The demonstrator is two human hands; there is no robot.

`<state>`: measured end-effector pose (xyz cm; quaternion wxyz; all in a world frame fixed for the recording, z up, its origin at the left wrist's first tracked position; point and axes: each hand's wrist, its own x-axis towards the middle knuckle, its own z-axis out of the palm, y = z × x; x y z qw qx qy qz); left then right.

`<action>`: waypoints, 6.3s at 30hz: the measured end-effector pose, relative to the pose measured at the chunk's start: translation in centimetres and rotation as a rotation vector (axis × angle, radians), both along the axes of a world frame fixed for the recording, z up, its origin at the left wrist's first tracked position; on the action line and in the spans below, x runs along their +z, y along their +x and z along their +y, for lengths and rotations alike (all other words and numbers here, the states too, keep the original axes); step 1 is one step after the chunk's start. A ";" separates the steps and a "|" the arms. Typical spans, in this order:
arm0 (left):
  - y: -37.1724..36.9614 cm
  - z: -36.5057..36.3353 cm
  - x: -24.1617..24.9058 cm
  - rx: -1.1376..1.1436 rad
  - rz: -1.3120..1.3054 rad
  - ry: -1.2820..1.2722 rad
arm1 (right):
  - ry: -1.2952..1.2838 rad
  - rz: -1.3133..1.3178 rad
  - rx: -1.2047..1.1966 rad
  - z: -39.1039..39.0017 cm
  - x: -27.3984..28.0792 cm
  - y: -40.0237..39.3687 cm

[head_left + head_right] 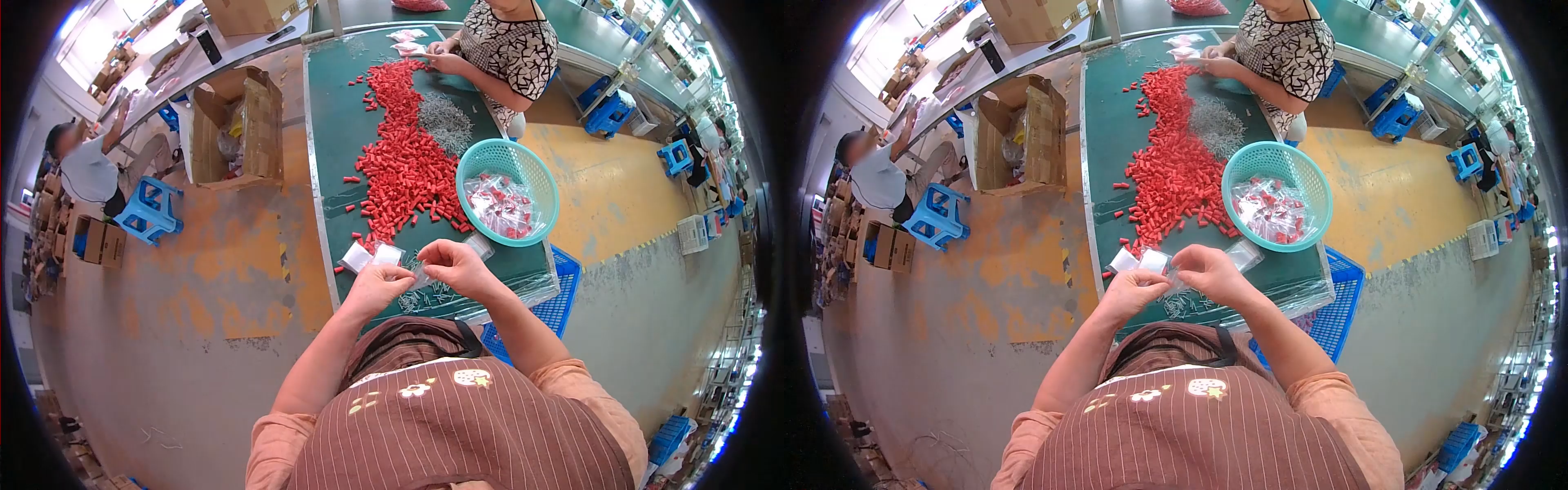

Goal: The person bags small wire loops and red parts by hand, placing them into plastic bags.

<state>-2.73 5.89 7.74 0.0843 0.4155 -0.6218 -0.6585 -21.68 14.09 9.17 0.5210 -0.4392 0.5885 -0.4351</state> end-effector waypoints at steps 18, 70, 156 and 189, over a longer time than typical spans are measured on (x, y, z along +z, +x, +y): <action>-0.8 2.0 -3.2 0.201 0.082 -0.264 | -0.083 0.417 -0.074 0.5 -0.6 2.7; 2.4 0.9 -4.7 0.396 -0.041 -0.203 | -0.037 0.912 0.092 -1.0 -13.1 2.2; -0.2 -1.1 -8.4 0.416 -0.081 -0.331 | -0.273 1.021 0.114 -8.5 -15.1 -7.5; -0.7 0.6 -3.3 0.354 -0.006 -0.274 | -0.384 0.718 0.211 -2.5 1.2 3.0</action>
